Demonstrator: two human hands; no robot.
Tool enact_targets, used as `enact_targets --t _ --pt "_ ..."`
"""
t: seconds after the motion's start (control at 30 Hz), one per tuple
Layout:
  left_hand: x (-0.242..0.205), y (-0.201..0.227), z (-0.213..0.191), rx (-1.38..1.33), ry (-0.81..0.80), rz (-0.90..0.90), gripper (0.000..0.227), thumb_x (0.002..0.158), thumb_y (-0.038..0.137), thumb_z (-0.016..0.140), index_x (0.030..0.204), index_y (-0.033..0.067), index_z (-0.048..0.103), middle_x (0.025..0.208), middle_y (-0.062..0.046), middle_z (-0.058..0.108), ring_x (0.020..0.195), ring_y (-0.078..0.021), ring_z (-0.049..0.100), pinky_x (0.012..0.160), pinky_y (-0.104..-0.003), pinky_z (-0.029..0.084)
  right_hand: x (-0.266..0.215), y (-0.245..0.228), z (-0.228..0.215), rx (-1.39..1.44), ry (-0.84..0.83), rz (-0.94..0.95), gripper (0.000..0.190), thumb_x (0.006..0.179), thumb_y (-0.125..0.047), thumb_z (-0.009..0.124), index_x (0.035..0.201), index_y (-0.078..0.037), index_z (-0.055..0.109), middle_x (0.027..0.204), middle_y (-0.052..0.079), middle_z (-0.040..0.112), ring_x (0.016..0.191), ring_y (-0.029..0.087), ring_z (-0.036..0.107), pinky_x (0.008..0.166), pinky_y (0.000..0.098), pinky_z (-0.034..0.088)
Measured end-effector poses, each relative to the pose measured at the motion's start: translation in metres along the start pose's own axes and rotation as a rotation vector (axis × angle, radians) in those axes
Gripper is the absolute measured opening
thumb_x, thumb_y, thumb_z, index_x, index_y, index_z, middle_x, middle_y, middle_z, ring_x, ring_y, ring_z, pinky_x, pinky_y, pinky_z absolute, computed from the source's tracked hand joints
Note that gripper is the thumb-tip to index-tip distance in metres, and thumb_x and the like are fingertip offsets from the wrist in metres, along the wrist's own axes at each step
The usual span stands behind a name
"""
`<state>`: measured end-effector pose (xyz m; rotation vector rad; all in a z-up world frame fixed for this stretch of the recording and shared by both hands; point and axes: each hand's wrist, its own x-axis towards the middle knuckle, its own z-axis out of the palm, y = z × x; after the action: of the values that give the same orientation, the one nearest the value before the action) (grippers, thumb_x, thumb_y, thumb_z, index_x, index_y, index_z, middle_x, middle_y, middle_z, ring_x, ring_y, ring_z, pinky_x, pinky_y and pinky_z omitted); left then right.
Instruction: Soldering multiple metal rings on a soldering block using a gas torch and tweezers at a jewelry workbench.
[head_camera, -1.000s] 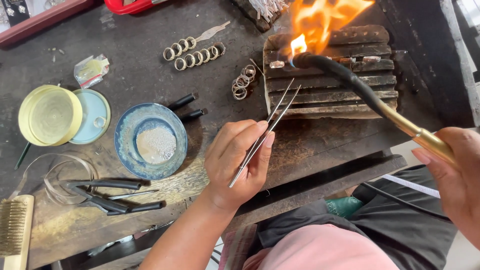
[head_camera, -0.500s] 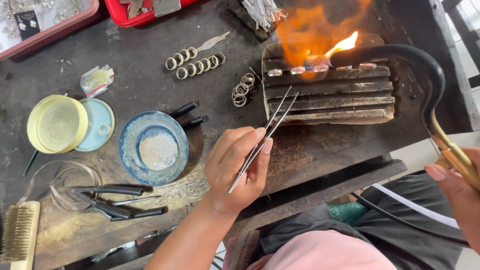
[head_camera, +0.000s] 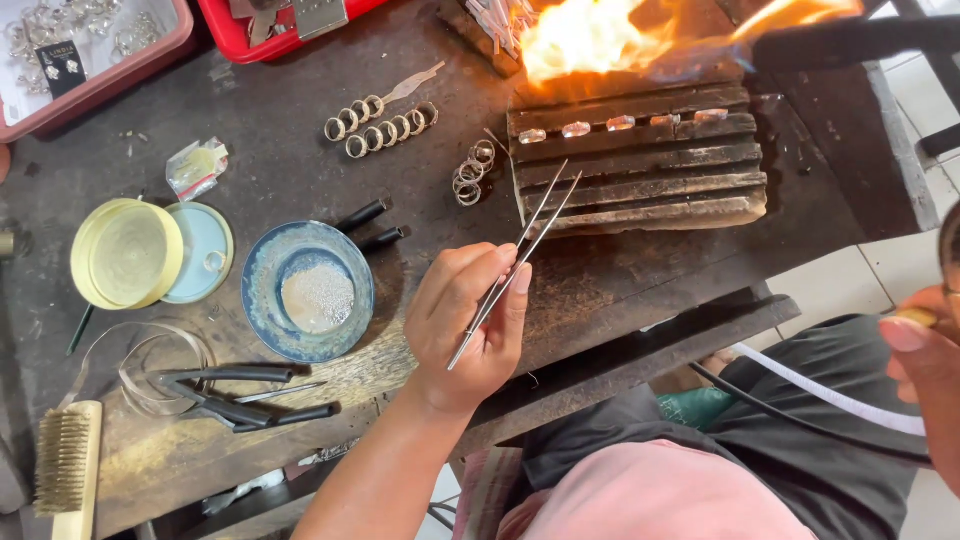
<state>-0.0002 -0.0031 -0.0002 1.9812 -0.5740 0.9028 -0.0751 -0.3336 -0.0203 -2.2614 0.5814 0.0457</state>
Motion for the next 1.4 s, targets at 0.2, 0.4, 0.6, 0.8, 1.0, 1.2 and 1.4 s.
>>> enact_targets --t 0.2,0.4,0.6,0.8,1.0,1.2,1.4 --pt "0.001 -0.001 -0.002 -0.027 0.005 -0.026 0.012 0.084 0.004 0.057 0.095 -0.0019 0.053 0.086 -0.016 0.059 0.071 -0.0233 0.059 0.063 -0.028 0.052 -0.027 -0.068 0.006 -0.123 -0.085 -0.279 0.022 0.090 -0.020 0.048 0.089 0.002 0.052 0.049 0.007 0.041 0.036 0.014 0.031 0.035 0.0261 0.022" --pt "0.001 0.001 -0.005 -0.020 0.036 -0.054 0.012 0.083 0.003 0.057 0.092 -0.0031 0.054 0.084 -0.016 0.059 0.071 -0.0262 0.059 0.063 -0.031 0.051 -0.029 -0.082 0.003 -0.373 -0.041 -0.329 0.020 0.091 -0.022 0.050 0.093 -0.003 0.054 0.041 0.005 0.040 0.040 0.020 0.037 0.045 0.0309 0.033" --pt "0.004 0.001 -0.002 -0.067 0.031 -0.038 0.011 0.084 0.003 0.056 0.092 -0.0032 0.053 0.081 -0.016 0.058 0.066 -0.0230 0.057 0.058 -0.028 0.051 -0.021 -0.070 0.001 -0.155 -0.071 -0.195 0.027 0.091 -0.016 0.050 0.110 0.003 0.051 0.070 0.013 0.055 0.056 0.020 0.051 0.050 0.0303 0.036" --pt "0.003 -0.001 -0.003 -0.065 0.006 -0.079 0.012 0.084 0.004 0.056 0.093 -0.0021 0.053 0.083 -0.015 0.058 0.069 -0.0231 0.058 0.061 -0.028 0.051 -0.020 -0.084 -0.001 -0.343 -0.089 -0.299 0.024 0.088 -0.024 0.048 0.090 -0.001 0.053 0.038 0.006 0.032 0.031 0.017 0.027 0.035 0.0301 0.022" --pt "0.002 -0.003 -0.005 -0.066 -0.010 -0.087 0.013 0.085 0.005 0.056 0.096 -0.0013 0.053 0.083 -0.015 0.058 0.069 -0.0237 0.057 0.063 -0.030 0.050 -0.015 -0.075 0.003 -0.214 -0.082 -0.275 0.019 0.091 -0.017 0.049 0.091 0.003 0.050 0.053 0.008 0.035 0.042 0.016 0.028 0.043 0.0282 0.024" --pt "0.003 -0.003 -0.006 -0.078 -0.018 -0.104 0.014 0.085 0.005 0.056 0.097 -0.0008 0.053 0.083 -0.015 0.058 0.070 -0.0235 0.058 0.063 -0.029 0.050 -0.011 -0.060 0.001 -0.284 -0.042 -0.343 0.022 0.091 -0.018 0.052 0.098 0.003 0.051 0.064 0.009 0.040 0.047 0.016 0.030 0.049 0.0281 0.026" --pt "0.003 -0.003 -0.005 -0.069 -0.012 -0.103 0.014 0.085 0.006 0.057 0.096 -0.0013 0.053 0.083 -0.015 0.058 0.069 -0.0243 0.058 0.063 -0.030 0.050 -0.013 -0.061 -0.002 -0.326 -0.063 -0.317 0.024 0.089 -0.016 0.053 0.101 0.004 0.053 0.071 0.012 0.046 0.055 0.020 0.039 0.057 0.0293 0.031"
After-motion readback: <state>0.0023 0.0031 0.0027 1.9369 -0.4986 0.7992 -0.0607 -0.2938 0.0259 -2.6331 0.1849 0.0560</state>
